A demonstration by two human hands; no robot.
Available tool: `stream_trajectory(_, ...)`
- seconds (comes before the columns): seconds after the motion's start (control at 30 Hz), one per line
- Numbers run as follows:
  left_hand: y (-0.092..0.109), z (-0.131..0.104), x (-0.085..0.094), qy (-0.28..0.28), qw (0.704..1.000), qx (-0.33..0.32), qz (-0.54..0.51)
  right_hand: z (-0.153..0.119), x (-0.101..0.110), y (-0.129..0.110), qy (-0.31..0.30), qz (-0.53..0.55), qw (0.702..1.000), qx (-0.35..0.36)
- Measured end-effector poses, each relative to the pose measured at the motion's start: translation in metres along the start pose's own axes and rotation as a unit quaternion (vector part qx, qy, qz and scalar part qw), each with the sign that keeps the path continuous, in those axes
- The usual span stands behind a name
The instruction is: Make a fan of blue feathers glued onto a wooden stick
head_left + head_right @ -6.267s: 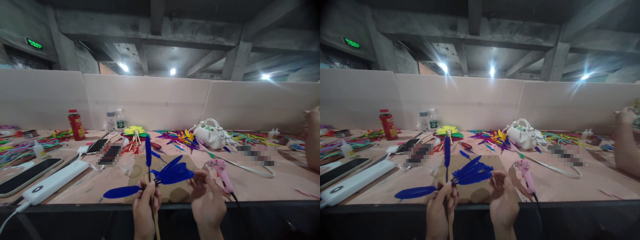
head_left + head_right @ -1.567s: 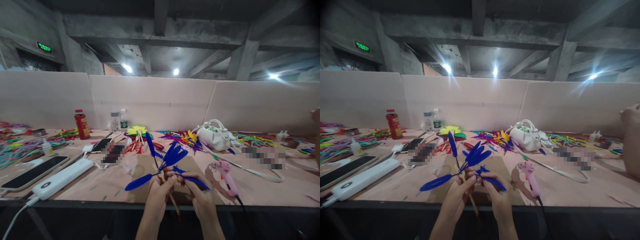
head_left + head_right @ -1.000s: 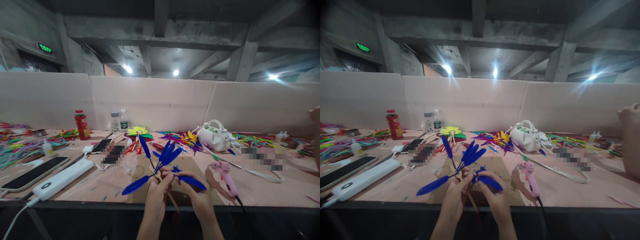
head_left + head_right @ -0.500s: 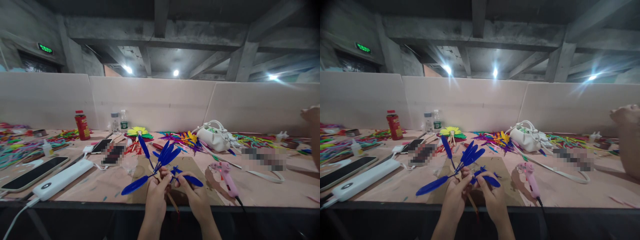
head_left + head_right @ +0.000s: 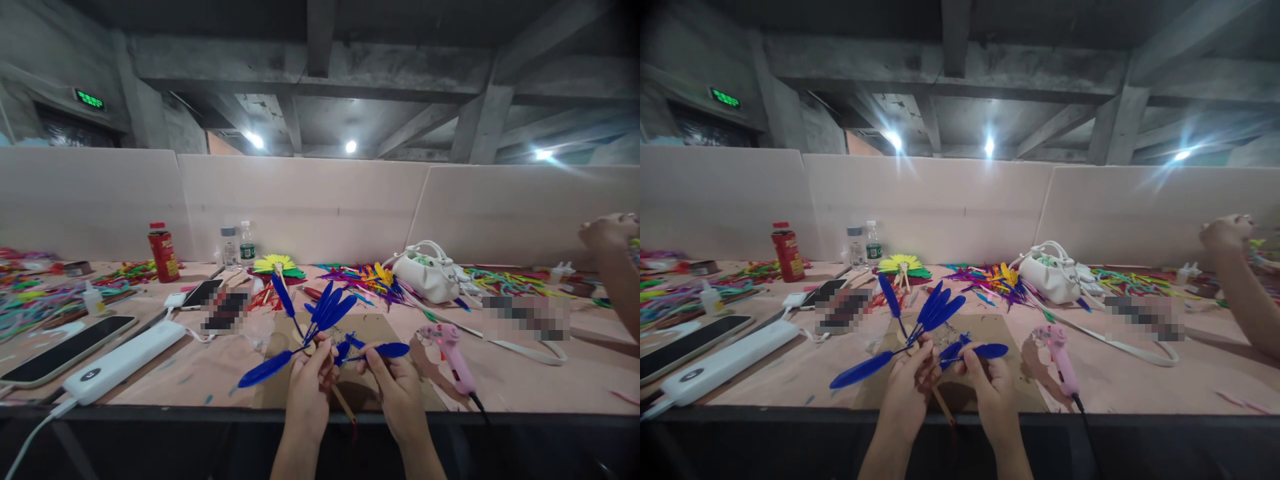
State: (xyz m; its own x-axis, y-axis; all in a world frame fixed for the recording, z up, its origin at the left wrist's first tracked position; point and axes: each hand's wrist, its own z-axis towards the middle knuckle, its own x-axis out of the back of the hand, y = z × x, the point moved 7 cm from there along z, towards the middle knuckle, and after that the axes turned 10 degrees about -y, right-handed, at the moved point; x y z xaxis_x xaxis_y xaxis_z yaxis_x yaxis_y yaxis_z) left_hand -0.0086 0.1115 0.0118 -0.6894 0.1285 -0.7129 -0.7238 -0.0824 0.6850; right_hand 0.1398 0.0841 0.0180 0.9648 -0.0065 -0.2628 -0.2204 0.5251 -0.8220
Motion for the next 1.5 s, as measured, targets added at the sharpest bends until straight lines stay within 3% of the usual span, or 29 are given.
stream_trajectory(0.27,-0.005,-0.001,0.000,-0.028,0.999,0.008,0.037,0.000,0.010,0.011,0.013,0.030,0.999,0.006)
stream_trajectory(0.43,-0.006,-0.002,-0.002,-0.021,0.999,0.040,-0.013,0.002,0.016,0.014,0.026,0.037,0.999,0.010)
stream_trajectory(0.67,-0.006,-0.006,-0.017,-0.122,0.990,0.066,0.023,0.001,0.020,0.013,0.034,0.050,0.998,0.022)
stream_trajectory(0.77,-0.008,-0.008,-0.018,-0.133,0.986,0.080,0.058,-0.004,0.019,0.004,0.026,0.060,0.998,0.026)
stream_trajectory(0.9,-0.006,-0.009,-0.015,-0.107,0.990,0.077,0.047,-0.009,0.012,-0.024,-0.036,0.096,0.994,0.035)
stream_trajectory(1.0,-0.005,-0.009,-0.013,-0.088,0.992,0.070,0.062,-0.015,0.017,-0.047,-0.020,0.094,0.994,0.044)
stream_trajectory(1.17,-0.009,-0.009,-0.013,-0.112,0.987,0.063,0.092,-0.032,0.037,-0.070,0.051,-0.008,0.998,0.039)
stream_trajectory(1.3,-0.011,-0.009,-0.014,-0.140,0.981,0.058,0.121,-0.047,0.056,-0.089,0.156,-0.177,0.970,0.066)
stream_trajectory(1.4,-0.016,-0.011,-0.016,-0.181,0.963,0.089,0.178,-0.047,0.053,-0.104,0.166,-0.302,0.933,0.104)
stream_trajectory(1.5,-0.019,-0.014,-0.018,-0.218,0.940,0.118,0.232,-0.042,0.044,-0.110,0.132,-0.373,0.904,0.161)
